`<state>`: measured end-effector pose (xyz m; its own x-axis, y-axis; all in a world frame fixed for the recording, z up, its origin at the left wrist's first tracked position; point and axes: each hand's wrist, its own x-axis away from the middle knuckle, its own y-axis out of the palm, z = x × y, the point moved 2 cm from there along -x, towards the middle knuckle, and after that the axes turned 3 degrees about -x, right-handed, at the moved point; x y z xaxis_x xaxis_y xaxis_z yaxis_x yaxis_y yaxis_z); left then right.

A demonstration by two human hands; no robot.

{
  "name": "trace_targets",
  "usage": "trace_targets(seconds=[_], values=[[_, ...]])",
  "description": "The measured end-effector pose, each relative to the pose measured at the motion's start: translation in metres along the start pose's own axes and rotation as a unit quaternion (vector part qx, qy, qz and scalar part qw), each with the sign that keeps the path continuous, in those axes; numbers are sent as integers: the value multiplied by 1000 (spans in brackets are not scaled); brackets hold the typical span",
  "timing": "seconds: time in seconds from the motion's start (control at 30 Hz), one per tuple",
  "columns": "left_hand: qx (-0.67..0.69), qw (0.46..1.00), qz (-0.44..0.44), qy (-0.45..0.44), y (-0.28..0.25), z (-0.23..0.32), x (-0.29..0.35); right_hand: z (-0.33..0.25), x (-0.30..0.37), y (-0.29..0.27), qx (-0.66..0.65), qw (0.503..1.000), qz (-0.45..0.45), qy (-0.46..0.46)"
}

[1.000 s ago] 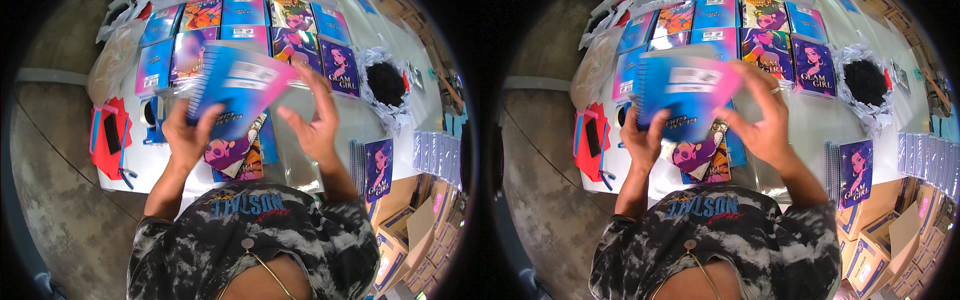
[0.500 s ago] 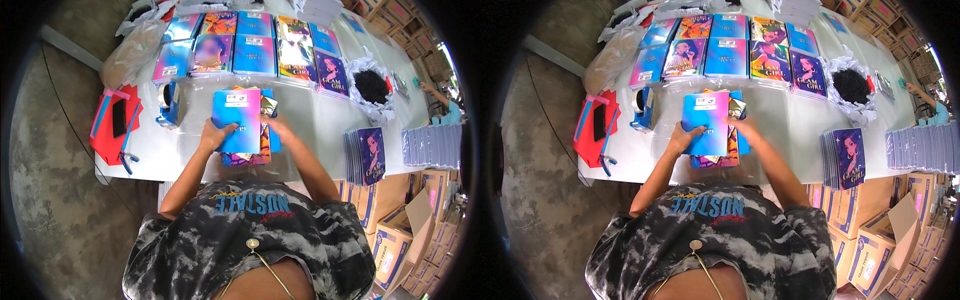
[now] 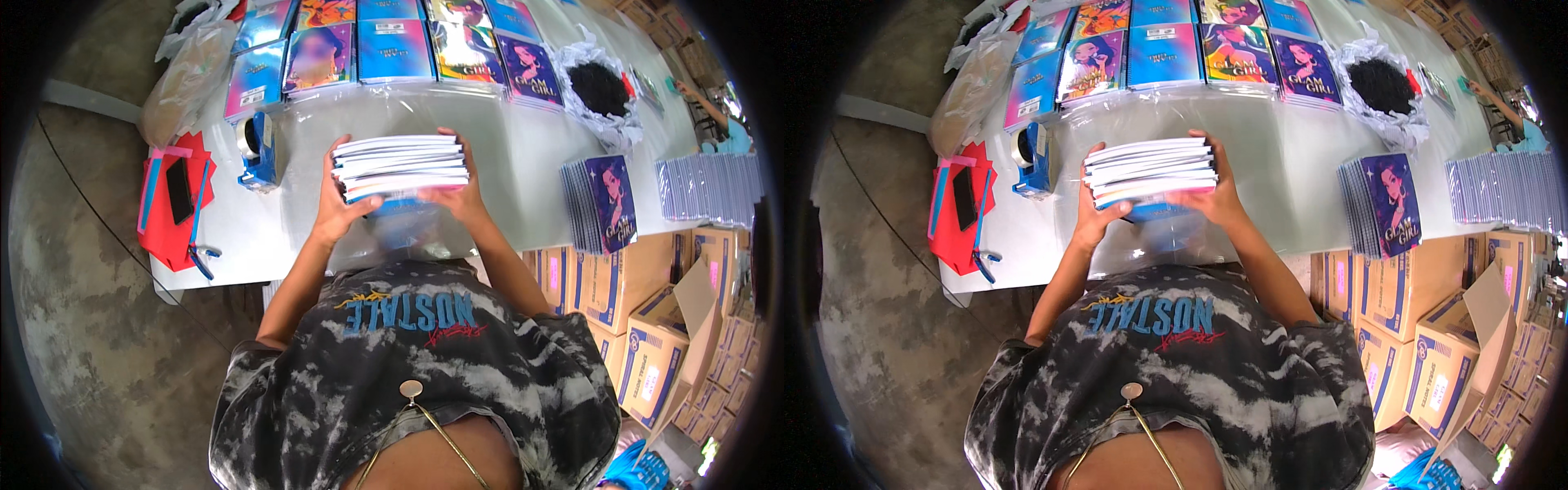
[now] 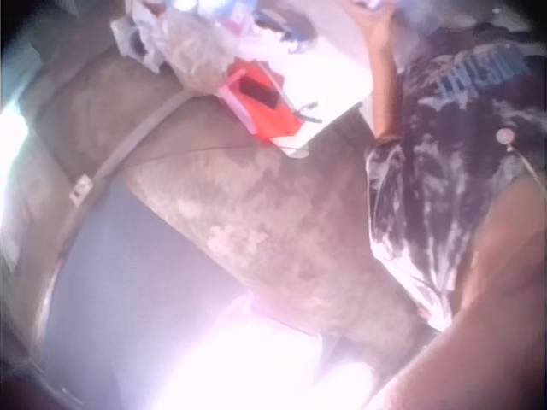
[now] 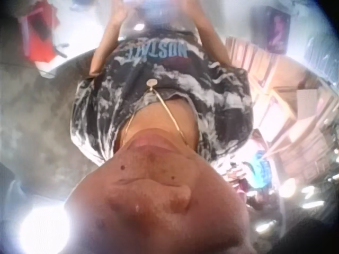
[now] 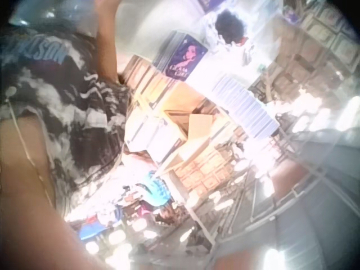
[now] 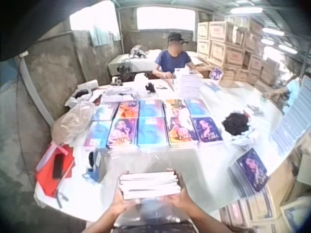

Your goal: The person repeatedly picks up stacks of notebooks, places them into clear plastic bags, seals the bags, and sets them aside. The process is repeated for multiple stacks throughout the clip.

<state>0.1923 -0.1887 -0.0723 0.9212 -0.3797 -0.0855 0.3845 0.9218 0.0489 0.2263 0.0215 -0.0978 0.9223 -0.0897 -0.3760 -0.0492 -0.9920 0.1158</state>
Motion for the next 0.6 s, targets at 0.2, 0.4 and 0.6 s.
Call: trace_targets(seconds=[0.2, 0.4, 0.6], values=[[8, 994, 73, 84, -6, -16, 11, -2, -3, -14, -115, 987, 94, -65], [40, 993, 110, 16, 20, -65, 25, 27, 21, -5, -3, 997, 74, 8], [-16, 992, 59, 110, -3, -37, 11, -3, 5, -12, -62, 994, 84, -10]])
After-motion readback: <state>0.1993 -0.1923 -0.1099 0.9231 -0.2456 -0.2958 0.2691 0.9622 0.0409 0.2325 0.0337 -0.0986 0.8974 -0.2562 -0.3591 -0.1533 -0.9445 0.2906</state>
